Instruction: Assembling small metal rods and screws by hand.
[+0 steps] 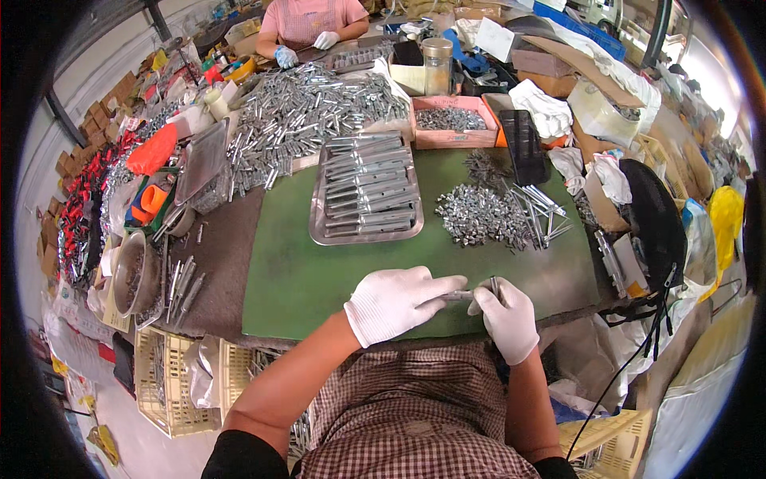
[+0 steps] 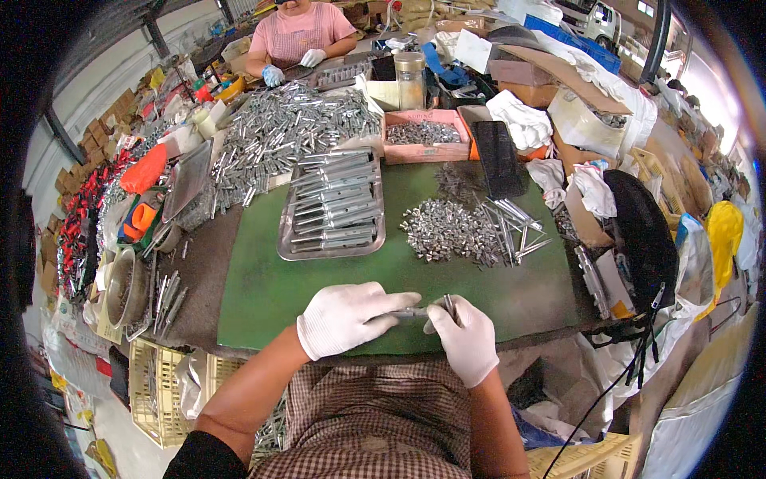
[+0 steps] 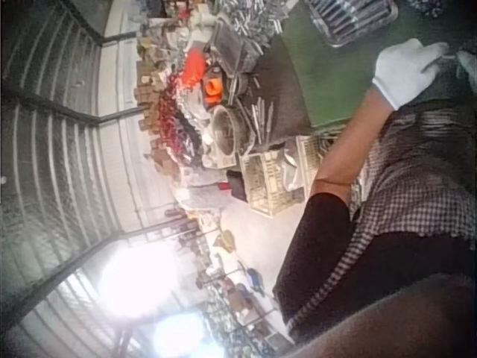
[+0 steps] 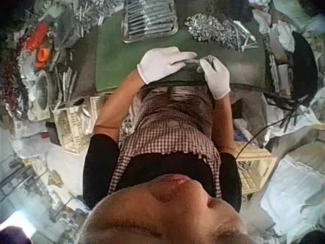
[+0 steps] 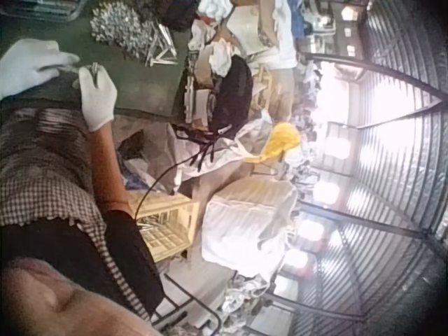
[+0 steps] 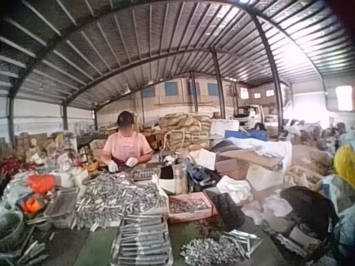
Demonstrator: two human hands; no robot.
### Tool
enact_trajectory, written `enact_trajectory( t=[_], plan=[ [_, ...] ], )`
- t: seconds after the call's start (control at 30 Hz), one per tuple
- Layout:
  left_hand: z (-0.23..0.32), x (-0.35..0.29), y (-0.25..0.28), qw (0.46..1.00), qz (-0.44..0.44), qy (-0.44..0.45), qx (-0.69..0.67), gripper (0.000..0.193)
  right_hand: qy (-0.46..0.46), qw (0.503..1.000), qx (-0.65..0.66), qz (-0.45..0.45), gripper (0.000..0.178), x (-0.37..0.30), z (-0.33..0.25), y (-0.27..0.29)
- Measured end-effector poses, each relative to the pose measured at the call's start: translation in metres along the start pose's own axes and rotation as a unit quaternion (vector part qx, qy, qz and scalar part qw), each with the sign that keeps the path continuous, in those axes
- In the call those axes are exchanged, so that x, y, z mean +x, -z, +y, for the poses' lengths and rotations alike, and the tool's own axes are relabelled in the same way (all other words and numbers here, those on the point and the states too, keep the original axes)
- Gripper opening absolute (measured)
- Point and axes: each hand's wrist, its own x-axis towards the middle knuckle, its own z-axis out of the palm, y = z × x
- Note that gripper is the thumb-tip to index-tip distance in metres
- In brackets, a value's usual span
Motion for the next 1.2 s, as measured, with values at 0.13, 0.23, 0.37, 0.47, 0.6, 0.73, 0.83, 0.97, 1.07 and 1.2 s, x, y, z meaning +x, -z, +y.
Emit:
enact_trajectory(
  t=[0.13,0.23,0.37,0.47,0.6,0.73,0.83,0.97,1.07,1.2],
  plan=[
    [0.001,0.001,-0.008,1.0,0.015,0.011,-0.016,0.026,0.01,1.0,0.003,0.015,0.019,0.0,-0.004,0.0],
    [0.0,0.001,-0.014,0.999,0.043,0.006,-0.009,0.025,0.038,0.999,-0.001,0.021,0.018,0.0,-0.002,-0.002],
    [0.005,-0.001,-0.014,0.999,0.041,0.016,0.032,0.021,0.081,0.995,-0.034,0.039,0.012,0.002,-0.004,0.001],
    [0.013,-0.006,-0.02,0.997,0.012,0.038,0.065,0.018,0.102,0.985,-0.114,0.084,0.015,0.018,-0.007,0.016],
    [0.024,-0.009,-0.034,0.989,-0.054,0.105,0.087,0.019,0.244,0.861,-0.436,0.098,0.014,0.081,-0.014,0.042],
    [0.027,-0.004,-0.032,0.988,-0.083,0.122,0.052,0.02,0.308,0.809,-0.501,0.003,0.015,0.128,-0.03,0.045],
    [0.027,-0.005,-0.032,0.988,-0.085,0.122,0.049,0.021,0.267,0.766,-0.58,-0.068,0.012,0.142,-0.037,0.039],
    [0.026,0.001,-0.028,0.984,-0.116,0.129,0.05,0.022,0.232,0.742,-0.625,-0.072,0.015,0.142,-0.042,0.038],
    [0.025,0.0,-0.028,0.983,-0.116,0.132,0.044,0.024,0.268,0.814,-0.516,-0.008,0.02,0.111,-0.04,0.039],
    [0.021,-0.004,-0.03,0.986,-0.09,0.133,0.034,0.025,0.231,0.93,-0.284,-0.025,0.014,0.047,-0.019,0.025]
  ],
)
